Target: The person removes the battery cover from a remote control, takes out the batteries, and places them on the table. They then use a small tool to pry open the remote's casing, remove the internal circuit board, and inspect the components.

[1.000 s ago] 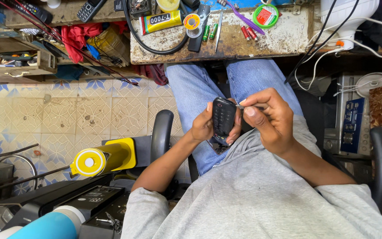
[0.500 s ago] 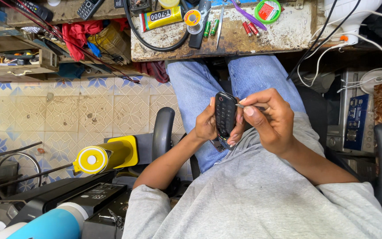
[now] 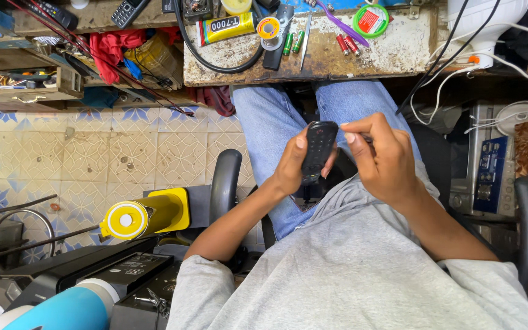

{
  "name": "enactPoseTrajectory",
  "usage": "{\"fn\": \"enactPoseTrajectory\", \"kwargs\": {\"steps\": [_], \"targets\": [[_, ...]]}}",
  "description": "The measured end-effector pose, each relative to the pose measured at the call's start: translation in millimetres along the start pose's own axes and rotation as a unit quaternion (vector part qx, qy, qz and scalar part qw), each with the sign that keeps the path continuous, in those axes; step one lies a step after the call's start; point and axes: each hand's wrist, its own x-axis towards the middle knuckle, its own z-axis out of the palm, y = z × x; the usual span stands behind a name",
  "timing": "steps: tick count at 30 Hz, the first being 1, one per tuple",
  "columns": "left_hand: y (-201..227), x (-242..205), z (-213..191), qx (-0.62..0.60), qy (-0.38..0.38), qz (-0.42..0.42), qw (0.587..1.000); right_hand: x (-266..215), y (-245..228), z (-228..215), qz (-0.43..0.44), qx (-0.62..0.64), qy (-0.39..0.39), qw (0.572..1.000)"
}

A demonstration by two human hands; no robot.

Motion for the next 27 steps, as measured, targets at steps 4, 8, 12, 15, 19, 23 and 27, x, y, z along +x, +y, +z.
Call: {"fn": "enactPoseTrajectory", "kwargs": {"steps": [4,8,12,15,19,23,27], "targets": [[7.5,1.4,7.0,0.098,0.028,-0.001,0.995,-1.1,8.4,2.7,-0.036,-0.106,-0.016,0.994],[16.5,3.1,16.7,0.099,0.041,0.001,0.994,-2.3,0.2,6.9,0.011,-0.057,-0.001,0.998],[-9.6,-6.1,10.3,-0.056,0.037,-0.011,0.998,-4.0,16.9,20.0,0.173,0.254,0.023,0.951],[-7.9,-2.8,11.3,-0.135,0.035,-0.041,0.989,0.7,45.1,24.9,0.237,0.496,-0.026,0.835],[-17.6,-8.5,4.4,-0.174,0.040,-0.061,0.982,2.6,50.6,24.9,0.278,0.582,-0.048,0.763],[-11.5,-7.7,9.4,-0.239,0.060,-0.102,0.964,3.6,34.8,22.8,0.282,0.550,-0.041,0.785],[-7.0,1.3,7.1,-0.307,0.127,-0.107,0.937,-1.0,-1.4,30.1,0.225,0.409,0.026,0.884]]}}
